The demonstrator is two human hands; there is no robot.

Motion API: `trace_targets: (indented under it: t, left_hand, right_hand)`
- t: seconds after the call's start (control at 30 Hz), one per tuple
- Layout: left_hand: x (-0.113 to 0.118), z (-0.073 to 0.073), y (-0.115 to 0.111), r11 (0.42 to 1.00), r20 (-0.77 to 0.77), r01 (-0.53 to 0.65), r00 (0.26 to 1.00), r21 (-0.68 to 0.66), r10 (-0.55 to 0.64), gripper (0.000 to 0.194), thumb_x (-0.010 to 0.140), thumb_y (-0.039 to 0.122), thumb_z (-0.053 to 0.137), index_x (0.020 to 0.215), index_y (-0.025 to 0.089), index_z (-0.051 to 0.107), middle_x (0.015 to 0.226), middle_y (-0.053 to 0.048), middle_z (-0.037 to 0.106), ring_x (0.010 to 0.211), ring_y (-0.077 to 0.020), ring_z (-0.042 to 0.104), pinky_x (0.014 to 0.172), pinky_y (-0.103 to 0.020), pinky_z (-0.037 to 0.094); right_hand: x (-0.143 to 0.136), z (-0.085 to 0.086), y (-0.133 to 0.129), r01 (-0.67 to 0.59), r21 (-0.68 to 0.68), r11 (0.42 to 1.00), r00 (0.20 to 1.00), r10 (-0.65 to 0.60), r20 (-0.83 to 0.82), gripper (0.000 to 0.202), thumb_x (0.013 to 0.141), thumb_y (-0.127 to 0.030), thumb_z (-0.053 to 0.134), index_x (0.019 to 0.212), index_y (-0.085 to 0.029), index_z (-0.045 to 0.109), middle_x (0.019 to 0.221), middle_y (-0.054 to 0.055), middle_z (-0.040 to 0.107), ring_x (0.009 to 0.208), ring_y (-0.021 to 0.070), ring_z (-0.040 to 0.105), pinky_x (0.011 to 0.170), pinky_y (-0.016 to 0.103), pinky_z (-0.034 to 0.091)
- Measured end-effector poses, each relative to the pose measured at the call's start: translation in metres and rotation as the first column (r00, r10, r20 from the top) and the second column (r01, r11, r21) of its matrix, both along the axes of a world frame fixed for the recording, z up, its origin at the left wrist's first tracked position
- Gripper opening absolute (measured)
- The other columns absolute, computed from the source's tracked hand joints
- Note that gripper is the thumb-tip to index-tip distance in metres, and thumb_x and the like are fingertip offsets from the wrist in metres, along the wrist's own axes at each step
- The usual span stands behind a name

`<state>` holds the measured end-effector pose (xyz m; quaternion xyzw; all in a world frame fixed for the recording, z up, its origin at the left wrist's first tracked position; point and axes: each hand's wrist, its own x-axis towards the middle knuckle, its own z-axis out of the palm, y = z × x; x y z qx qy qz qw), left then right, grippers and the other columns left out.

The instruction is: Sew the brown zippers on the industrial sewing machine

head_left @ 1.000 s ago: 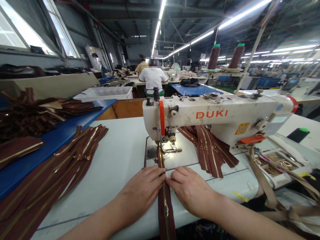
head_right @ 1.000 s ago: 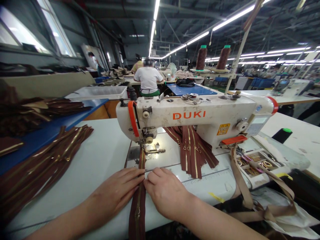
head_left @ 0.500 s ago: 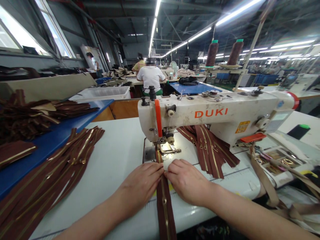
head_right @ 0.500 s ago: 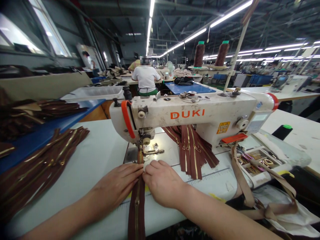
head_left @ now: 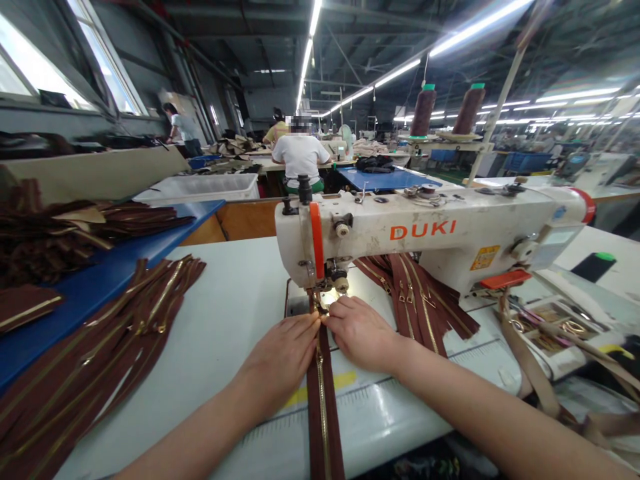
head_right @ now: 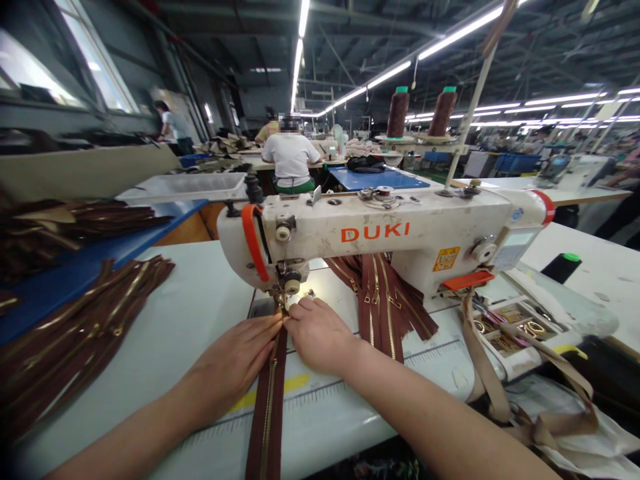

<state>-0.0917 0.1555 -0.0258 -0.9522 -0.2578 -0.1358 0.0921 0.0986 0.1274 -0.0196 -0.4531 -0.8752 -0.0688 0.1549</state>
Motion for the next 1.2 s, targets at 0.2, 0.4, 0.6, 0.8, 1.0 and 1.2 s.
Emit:
trace_targets:
  t: [0.2, 0.4, 0.6, 0.8, 1.0, 1.2]
  left_hand:
    - [-0.003, 0.003, -0.003, 1.0, 0.041, 0.019, 0.999, 0.013, -0.019, 0.036, 0.094, 0.016, 0.03, 0.113, 0.007, 0.059, 0.114, -0.014, 0.065, 0.105, -0.024, 0.06, 0.094, -0.042, 0.048]
    - [-0.001, 0.008, -0.006, 0.999, 0.089, 0.01, 0.996, -0.037, -0.007, 0.033, 0.094, 0.019, 0.032, 0.11, 0.011, 0.06, 0.112, -0.012, 0.066, 0.103, -0.0233, 0.06, 0.093, -0.042, 0.048]
    - [0.002, 0.01, -0.008, 0.993, 0.097, -0.05, 0.993, -0.11, 0.061, 0.031, 0.094, 0.03, 0.038, 0.109, 0.013, 0.06, 0.113, -0.011, 0.066, 0.106, -0.0239, 0.059, 0.095, -0.042, 0.046]
    - [0.0, 0.01, -0.01, 0.989, 0.043, -0.091, 0.994, -0.12, 0.097, 0.038, 0.09, 0.04, 0.047, 0.112, 0.012, 0.059, 0.117, -0.014, 0.064, 0.11, -0.0272, 0.057, 0.096, -0.045, 0.044]
    - [-0.037, 0.008, -0.058, 0.991, 0.012, -0.081, 0.997, -0.104, 0.082, 0.06, 0.083, 0.053, 0.054, 0.128, 0.013, 0.048, 0.129, -0.014, 0.057, 0.115, -0.0285, 0.055, 0.096, -0.044, 0.046]
    - [-0.063, 0.003, -0.116, 0.993, 0.024, -0.067, 0.997, -0.102, 0.07, 0.054, 0.071, 0.018, 0.061, 0.122, 0.004, 0.053, 0.123, -0.02, 0.06, 0.108, -0.0315, 0.058, 0.091, -0.04, 0.05]
  right_hand:
    - [0.0, -0.001, 0.001, 0.038, -0.011, 0.999, 0.999, -0.038, -0.037, 0.022, 0.086, -0.012, 0.047, 0.101, -0.012, 0.062, 0.091, 0.009, 0.06, 0.087, 0.0223, 0.049, 0.079, 0.035, 0.041]
    - [0.001, -0.002, -0.004, 0.072, -0.002, 0.997, 0.993, -0.072, -0.091, 0.021, 0.084, -0.01, 0.047, 0.095, -0.014, 0.064, 0.086, 0.008, 0.059, 0.085, 0.0218, 0.049, 0.078, 0.033, 0.042]
    - [0.003, -0.005, -0.003, 0.053, 0.016, 0.998, 0.987, -0.05, -0.153, 0.018, 0.083, -0.01, 0.048, 0.087, -0.015, 0.065, 0.082, 0.007, 0.06, 0.082, 0.0211, 0.05, 0.076, 0.032, 0.043]
    - [0.004, -0.007, -0.004, 0.032, 0.042, 0.999, 0.977, -0.022, -0.213, 0.02, 0.082, -0.01, 0.048, 0.088, -0.016, 0.066, 0.079, 0.006, 0.06, 0.08, 0.0205, 0.051, 0.074, 0.031, 0.043]
    - [0.004, -0.012, -0.005, 0.023, 0.067, 0.997, 0.964, -0.004, -0.266, 0.022, 0.084, -0.01, 0.048, 0.093, -0.016, 0.067, 0.077, 0.007, 0.06, 0.078, 0.0202, 0.052, 0.072, 0.031, 0.044]
    - [0.0, -0.011, -0.013, -0.024, 0.064, 0.998, 0.964, 0.04, -0.262, 0.025, 0.085, -0.011, 0.045, 0.093, -0.017, 0.068, 0.078, 0.007, 0.061, 0.08, 0.0212, 0.053, 0.073, 0.034, 0.046]
